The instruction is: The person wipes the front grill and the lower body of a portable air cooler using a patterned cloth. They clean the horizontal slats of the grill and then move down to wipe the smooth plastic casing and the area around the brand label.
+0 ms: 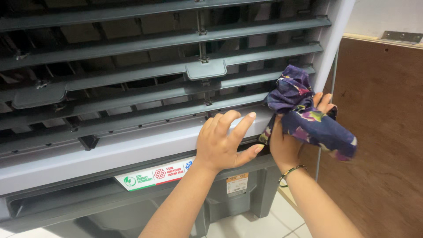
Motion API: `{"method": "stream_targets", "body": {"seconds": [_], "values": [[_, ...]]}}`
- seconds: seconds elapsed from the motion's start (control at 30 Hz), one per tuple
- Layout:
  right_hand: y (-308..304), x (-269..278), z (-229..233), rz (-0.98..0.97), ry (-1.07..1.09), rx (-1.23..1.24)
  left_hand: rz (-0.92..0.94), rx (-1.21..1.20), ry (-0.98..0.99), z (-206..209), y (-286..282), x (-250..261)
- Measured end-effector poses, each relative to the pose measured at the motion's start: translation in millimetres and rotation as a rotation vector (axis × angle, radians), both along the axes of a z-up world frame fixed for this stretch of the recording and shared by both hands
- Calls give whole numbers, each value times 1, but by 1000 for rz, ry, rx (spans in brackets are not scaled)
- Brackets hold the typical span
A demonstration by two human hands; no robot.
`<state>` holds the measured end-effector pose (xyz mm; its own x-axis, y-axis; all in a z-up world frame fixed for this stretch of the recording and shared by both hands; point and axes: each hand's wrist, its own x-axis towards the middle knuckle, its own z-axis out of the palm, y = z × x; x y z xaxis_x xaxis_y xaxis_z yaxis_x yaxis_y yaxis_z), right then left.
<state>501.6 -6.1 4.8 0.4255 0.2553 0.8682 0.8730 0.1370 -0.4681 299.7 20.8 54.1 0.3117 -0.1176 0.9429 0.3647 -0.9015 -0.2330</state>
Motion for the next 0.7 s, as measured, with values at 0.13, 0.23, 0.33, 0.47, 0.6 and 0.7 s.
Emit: {"method": "stream_targets", "body": {"seconds": [0.13,0.23,0.33,0.47,0.6,0.7], "values": [[-5,-22,9,1,-117,1,-44,86,-23,1,1,-3],[-11,-34,11,-3,-242,-19,-85,131,29,-1,1,-9],[-18,-33,8,139,-390,-186,-148,125,258,-2,4,-16],[-26,-12,22,229,-298,-544,-104,79,437,-1,6,-9],[-63,-16,35,1014,-30,-242,97,-21,313,0,-6,14],[-68,-25,36,1591,526,335,178,-47,217,3,-15,45]]}}
